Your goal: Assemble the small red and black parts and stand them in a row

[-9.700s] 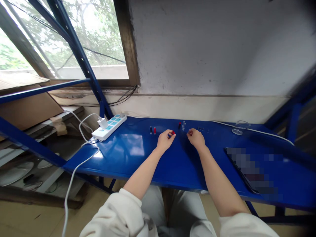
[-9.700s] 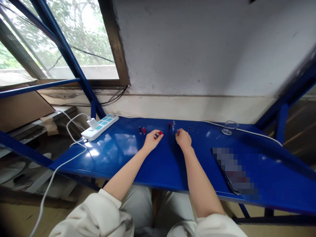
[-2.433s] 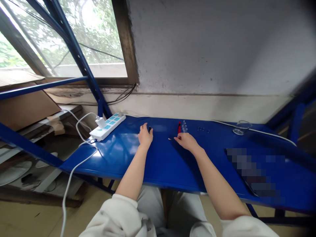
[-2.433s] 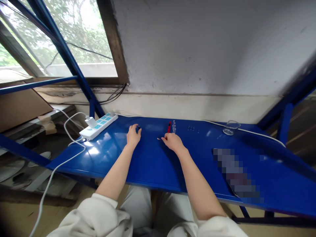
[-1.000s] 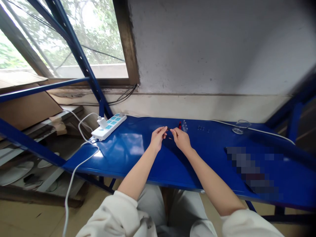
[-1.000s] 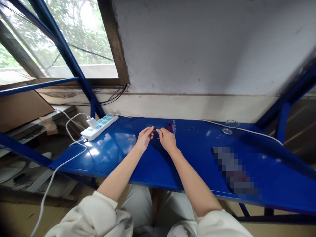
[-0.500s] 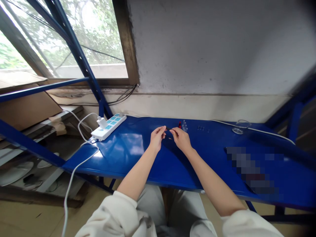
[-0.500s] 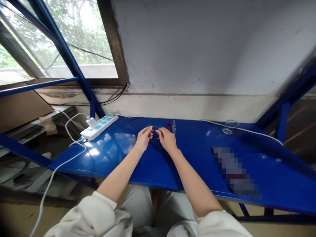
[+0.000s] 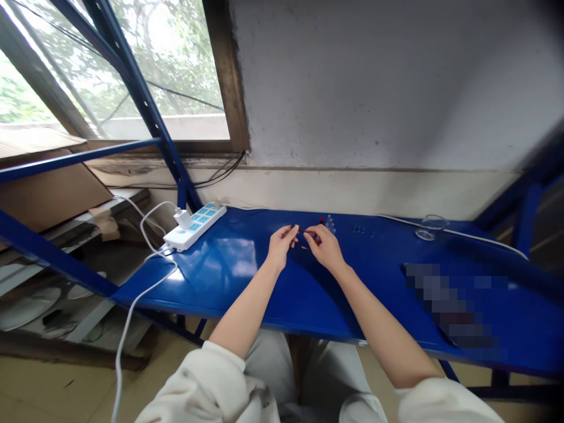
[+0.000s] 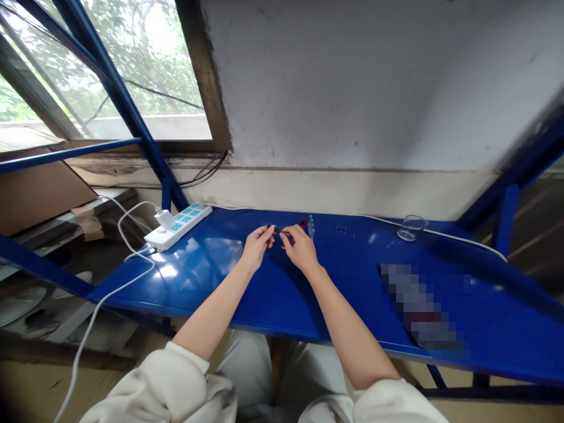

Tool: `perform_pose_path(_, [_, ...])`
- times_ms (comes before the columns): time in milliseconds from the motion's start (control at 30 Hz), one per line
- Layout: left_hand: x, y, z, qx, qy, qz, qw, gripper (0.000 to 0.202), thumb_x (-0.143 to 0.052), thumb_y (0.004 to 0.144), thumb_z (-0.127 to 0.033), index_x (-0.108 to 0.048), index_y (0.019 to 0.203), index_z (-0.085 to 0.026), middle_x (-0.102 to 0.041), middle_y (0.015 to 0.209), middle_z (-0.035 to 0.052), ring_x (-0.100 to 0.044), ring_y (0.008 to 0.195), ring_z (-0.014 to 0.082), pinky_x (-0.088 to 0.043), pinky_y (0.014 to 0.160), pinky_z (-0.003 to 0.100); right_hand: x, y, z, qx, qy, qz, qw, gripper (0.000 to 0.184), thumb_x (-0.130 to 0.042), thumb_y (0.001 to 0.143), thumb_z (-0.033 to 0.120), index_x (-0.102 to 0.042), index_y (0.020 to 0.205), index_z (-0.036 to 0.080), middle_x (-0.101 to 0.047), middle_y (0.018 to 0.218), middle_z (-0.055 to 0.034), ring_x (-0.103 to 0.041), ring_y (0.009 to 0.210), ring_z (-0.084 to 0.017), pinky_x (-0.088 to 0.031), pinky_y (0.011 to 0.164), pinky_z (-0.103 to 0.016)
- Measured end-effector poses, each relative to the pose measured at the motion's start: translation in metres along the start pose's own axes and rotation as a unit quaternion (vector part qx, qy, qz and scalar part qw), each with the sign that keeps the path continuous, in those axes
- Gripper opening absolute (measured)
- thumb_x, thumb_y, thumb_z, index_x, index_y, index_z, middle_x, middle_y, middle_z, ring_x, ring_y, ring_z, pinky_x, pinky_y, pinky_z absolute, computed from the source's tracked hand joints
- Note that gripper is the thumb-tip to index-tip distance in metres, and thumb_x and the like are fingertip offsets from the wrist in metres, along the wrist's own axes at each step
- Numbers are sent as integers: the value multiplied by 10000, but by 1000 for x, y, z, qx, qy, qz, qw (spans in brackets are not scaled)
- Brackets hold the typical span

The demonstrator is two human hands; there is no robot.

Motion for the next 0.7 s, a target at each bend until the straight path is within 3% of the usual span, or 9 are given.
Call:
perform_pose_path(100, [-1, 0, 2, -29, 74, 8, 997, 313, -685, 611, -380, -648, 798, -131, -571, 647, 12, -471, 523, 60, -330, 457, 182, 5, 4, -6, -1, -28, 48, 998, 213, -451, 813, 335, -593, 883, 192, -555, 892, -55, -513, 668, -120, -394, 623, -233])
perform_pose_path(200, [1, 0, 1, -42, 111, -22, 993, 288, -669, 626, -384, -643, 775, -139, -585, 656, 17, -476, 527, 70, -358, 485, 193, 13, 4, -17, -26, -68, 123, 990, 140, -511, 767, 293, -607, 802, 196, -556, 789, -30, -520, 671, -128, -380, 613, -233])
perform_pose_path(300, [3, 2, 0, -49, 130, -64, 988, 272, -654, 643, -381, -635, 774, -144, -598, 683, 26, -481, 529, 76, -378, 505, 205, 25, -2, -33, -94, -87, 171, 977, 100, -536, 746, 262, -602, 779, 195, -579, 696, -11, -523, 617, -123, -368, 581, -229])
perform_pose_path(367, [3, 2, 2, -64, 153, -68, 984, 264, -644, 653, -379, -631, 772, -145, -601, 694, 31, -486, 530, 81, -386, 510, 211, 32, -6, -44, -150, -111, 166, 968, 89, -548, 737, 248, -602, 771, 187, -607, 710, -23, -541, 635, -133, -369, 581, -232])
perform_pose_path(500, [-3, -2, 12, -105, 253, 16, 962, 237, -613, 683, -371, -631, 757, -146, -593, 654, 28, -504, 535, 98, -396, 529, 225, 40, -10, -61, -233, -152, 135, 951, 125, -535, 742, 222, -614, 830, 178, -642, 781, -54, -577, 715, -161, -379, 595, -237])
perform_pose_path(600, [-13, -3, 18, -142, 359, 73, 920, 208, -607, 687, -352, -638, 754, -158, -614, 680, 23, -510, 573, 104, -399, 572, 231, 39, -9, -65, -269, -164, 132, 940, 154, -533, 742, 227, -619, 862, 186, -651, 826, -63, -593, 765, -175, -385, 594, -235])
perform_pose_path(700, [-25, 3, 21, -148, 436, 95, 883, 192, -600, 687, -342, -642, 752, -166, -626, 697, 14, -514, 592, 106, -390, 570, 227, 39, -8, -64, -294, -188, 127, 929, 164, -542, 741, 302, -624, 831, 193, -652, 815, -67, -602, 774, -199, -386, 577, -243])
Point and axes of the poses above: each hand's wrist, its own y-axis towards the middle knuckle, its own x-axis out of the back of the hand, z = x × y, the point moved 1 cm from there along y, towards the middle knuckle
